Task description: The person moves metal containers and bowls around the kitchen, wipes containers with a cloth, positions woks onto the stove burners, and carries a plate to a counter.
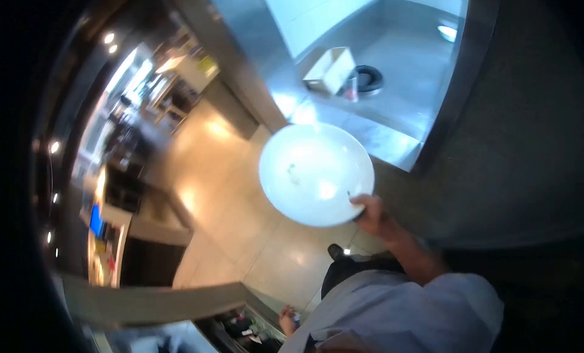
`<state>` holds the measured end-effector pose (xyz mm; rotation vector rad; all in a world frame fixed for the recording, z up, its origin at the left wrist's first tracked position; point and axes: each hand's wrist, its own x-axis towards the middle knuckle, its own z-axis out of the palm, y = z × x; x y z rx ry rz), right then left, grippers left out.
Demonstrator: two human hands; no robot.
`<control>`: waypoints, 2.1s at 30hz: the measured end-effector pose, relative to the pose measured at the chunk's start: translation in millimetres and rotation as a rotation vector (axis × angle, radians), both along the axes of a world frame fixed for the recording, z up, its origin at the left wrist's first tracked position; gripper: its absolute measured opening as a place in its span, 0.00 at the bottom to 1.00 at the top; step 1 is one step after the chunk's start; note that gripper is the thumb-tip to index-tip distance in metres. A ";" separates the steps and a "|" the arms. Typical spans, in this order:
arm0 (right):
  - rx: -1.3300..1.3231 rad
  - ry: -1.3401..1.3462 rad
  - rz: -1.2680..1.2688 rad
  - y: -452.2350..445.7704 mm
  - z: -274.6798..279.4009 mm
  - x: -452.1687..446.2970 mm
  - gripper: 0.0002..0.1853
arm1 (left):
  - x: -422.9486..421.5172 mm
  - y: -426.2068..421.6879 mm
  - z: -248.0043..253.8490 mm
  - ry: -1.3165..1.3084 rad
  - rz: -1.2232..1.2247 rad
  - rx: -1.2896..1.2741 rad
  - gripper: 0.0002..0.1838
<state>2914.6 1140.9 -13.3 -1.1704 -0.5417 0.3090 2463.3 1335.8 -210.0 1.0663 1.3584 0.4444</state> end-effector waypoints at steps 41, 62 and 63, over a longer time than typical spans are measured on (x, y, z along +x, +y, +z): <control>-0.397 0.304 -0.540 7.5 11.8 493.9 0.24 | 603.9 134.6 193.4 -0.581 -0.637 0.093 0.17; -0.948 -0.429 -0.822 63.6 51.2 567.3 0.29 | 479.8 163.7 166.3 -0.105 -0.469 0.150 0.16; -0.804 -0.478 -0.869 68.5 81.7 548.6 0.24 | 460.1 159.7 165.7 -0.089 -0.405 0.150 0.16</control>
